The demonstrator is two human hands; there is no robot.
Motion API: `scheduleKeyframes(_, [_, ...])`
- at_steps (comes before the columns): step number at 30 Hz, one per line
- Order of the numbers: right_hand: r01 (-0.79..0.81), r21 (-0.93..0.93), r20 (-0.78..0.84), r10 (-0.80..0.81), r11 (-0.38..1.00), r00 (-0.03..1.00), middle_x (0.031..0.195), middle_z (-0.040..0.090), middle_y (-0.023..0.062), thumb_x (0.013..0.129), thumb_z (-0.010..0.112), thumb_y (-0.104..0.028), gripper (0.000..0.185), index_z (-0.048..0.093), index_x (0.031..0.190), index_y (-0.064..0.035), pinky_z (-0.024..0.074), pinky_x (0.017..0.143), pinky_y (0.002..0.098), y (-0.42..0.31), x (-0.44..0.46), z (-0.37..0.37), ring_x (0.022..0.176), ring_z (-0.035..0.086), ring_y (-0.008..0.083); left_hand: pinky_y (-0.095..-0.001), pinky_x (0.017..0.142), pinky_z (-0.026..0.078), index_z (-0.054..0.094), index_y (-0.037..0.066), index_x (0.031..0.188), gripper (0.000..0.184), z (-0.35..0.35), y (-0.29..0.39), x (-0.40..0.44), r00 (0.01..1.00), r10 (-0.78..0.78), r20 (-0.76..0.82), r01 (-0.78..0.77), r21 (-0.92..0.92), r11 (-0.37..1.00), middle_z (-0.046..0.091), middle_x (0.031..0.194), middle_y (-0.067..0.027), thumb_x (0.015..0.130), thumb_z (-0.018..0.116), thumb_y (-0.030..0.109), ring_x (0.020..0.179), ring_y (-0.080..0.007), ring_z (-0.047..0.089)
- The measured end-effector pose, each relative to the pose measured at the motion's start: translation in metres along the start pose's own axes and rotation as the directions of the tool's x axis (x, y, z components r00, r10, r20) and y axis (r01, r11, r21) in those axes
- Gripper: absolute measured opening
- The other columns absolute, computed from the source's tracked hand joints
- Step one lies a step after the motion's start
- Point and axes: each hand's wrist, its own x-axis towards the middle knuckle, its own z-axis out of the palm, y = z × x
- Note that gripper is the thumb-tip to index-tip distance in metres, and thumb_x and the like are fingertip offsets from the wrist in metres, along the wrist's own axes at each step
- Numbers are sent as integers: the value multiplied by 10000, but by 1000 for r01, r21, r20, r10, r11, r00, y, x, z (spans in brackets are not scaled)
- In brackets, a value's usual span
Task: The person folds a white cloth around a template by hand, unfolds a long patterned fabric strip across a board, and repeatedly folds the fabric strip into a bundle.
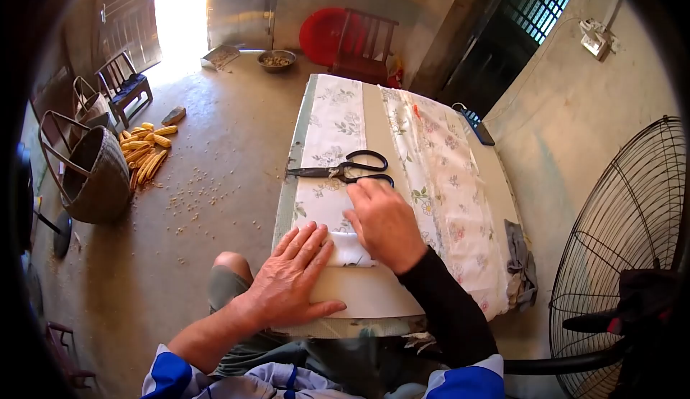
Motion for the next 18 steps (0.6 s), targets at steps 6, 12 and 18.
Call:
scheduleKeyframes(6, [-44,36,-46,46,998,998,1057,674,166,928,730,-110,143,690,1051,-50,564,870,477,45,50,55,1013,683,383,-555,1304,224,508,-108,1490,954,0,-1,-1,1000,-1,-18,0,-40,999,417,1626,-321,922,705,633,1565,-466,338])
scheduleKeyframes(12, [-77,-28,-49,75,997,996,1034,689,197,930,720,-101,130,734,1039,-30,558,873,476,94,104,85,985,682,413,-562,1301,224,507,-118,1487,939,-5,0,0,1000,-20,13,21,-97,995,418,1622,-328,921,720,601,1562,-477,339])
scheduleKeyframes(18, [-157,-191,-30,154,969,988,1029,720,199,937,727,-167,140,771,1007,-53,567,892,476,139,174,117,984,698,410,-565,1298,231,515,-124,1480,906,-8,0,2,999,-33,25,37,-162,986,429,1615,-333,920,741,551,1559,-472,351])
